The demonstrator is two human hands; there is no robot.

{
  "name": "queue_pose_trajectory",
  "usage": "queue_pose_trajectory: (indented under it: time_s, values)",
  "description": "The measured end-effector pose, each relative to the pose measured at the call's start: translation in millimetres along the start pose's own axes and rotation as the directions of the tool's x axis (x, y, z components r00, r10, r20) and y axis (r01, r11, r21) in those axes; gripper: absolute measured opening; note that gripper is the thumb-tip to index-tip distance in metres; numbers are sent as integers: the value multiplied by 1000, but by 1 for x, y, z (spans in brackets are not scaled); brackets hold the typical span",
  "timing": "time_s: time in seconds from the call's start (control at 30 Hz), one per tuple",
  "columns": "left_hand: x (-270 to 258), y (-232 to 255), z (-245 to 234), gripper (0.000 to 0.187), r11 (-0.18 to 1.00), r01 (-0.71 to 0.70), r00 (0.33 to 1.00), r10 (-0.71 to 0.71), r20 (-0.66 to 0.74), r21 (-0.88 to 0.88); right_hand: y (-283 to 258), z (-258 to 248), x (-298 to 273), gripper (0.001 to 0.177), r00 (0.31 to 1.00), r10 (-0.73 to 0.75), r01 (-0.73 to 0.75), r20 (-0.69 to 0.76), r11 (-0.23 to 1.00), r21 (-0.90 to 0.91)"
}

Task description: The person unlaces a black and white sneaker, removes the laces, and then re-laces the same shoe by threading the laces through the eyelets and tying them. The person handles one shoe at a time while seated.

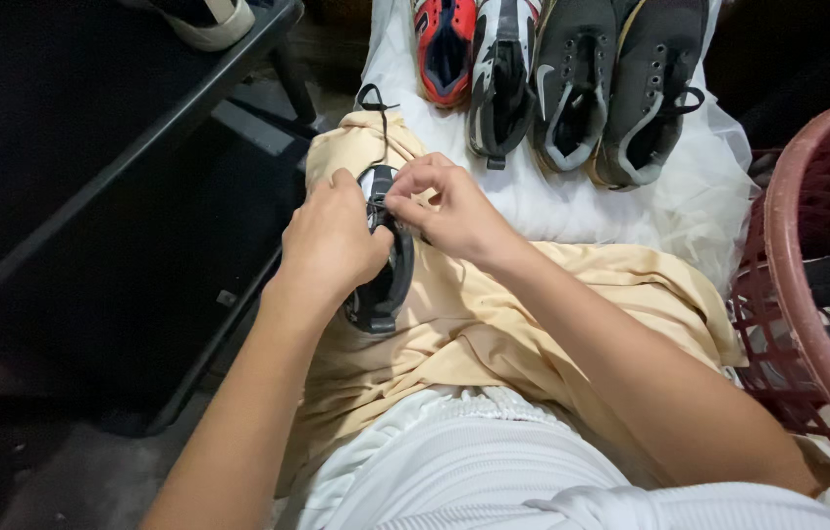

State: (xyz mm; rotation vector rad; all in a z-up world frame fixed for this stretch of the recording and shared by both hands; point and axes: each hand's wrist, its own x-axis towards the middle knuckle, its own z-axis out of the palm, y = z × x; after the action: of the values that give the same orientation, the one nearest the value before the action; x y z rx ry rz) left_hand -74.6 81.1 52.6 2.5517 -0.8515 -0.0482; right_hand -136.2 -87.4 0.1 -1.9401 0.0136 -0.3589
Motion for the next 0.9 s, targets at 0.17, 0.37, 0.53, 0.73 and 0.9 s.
queue_pose_trajectory:
  time_s: [0.17,0.37,0.53,0.73,0.9]
  values:
    - [-3,-2,-1,35,998,51,998,-52,-32,-21,-2,-1,-1,9,997,-77,78,15,995,-70]
    - [-8,-13,-14,18,950,165,986,-163,31,-264,-10,-6,-2,9,978,-192,206,85,955,-212]
    - [-5,-20,-17,18,901,210,977,-181,109,-380,-17,-6,2,11,972,-198,226,125,937,-267]
    - [-2,-23,-16,18,915,159,986,-132,98,-370,-18,2,1,11,976,-190,211,103,940,-267]
    - [-2,-20,-17,16,931,139,989,-115,91,-338,-14,11,2,10,981,-185,195,62,923,-332]
